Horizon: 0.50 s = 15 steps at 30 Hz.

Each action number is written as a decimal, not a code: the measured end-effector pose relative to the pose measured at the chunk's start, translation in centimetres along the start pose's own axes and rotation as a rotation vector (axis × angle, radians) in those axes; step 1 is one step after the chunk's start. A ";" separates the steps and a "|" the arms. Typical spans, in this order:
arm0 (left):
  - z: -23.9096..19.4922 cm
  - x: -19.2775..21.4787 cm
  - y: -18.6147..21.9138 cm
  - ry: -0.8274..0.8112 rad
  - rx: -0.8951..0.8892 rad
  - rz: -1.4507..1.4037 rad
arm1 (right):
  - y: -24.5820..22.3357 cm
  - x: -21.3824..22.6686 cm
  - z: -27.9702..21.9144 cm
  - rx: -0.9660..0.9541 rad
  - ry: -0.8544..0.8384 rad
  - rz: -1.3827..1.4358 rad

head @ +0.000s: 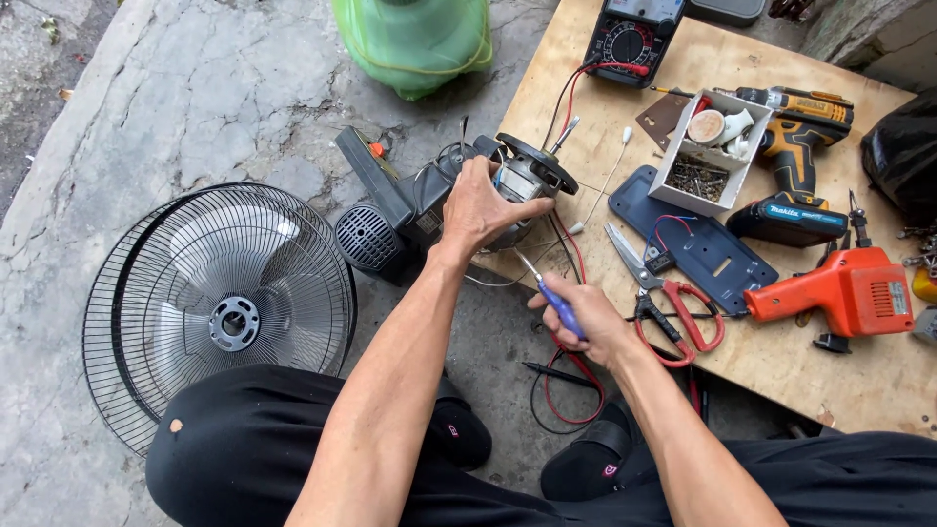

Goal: The person sits on the floor and repairs a fan motor by using a screwdriver to remove screws and a small black component. They then use pliers to strip the ends of red and black wires and connect them to the motor terminals.

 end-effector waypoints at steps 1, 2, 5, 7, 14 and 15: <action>0.1 -0.1 -0.1 0.001 0.001 0.000 | 0.6 0.5 0.3 0.000 0.000 -0.001; 0.1 -0.1 -0.2 0.005 -0.003 -0.004 | 0.2 1.3 0.2 0.125 0.175 -0.525; -0.1 -0.1 -0.1 0.009 -0.005 -0.010 | -0.5 0.7 -0.7 0.328 0.471 -1.245; -0.2 0.0 -0.1 0.008 -0.001 -0.009 | -1.2 -0.3 -1.4 0.402 0.596 -1.434; -0.3 -0.3 -0.3 0.021 -0.001 -0.029 | -0.2 1.2 0.5 0.050 0.240 -0.587; -0.2 -0.3 -0.4 0.028 -0.006 -0.036 | 0.0 1.2 1.0 0.104 0.163 -0.413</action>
Point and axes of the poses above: each hand's wrist, its own z-axis towards the middle knuckle, its own x-axis out of the back of the hand, y = z × x, the point moved 4 cm from there along z, towards the middle knuckle, and after that the axes turned 14 degrees about -y, right-handed, at the moved point
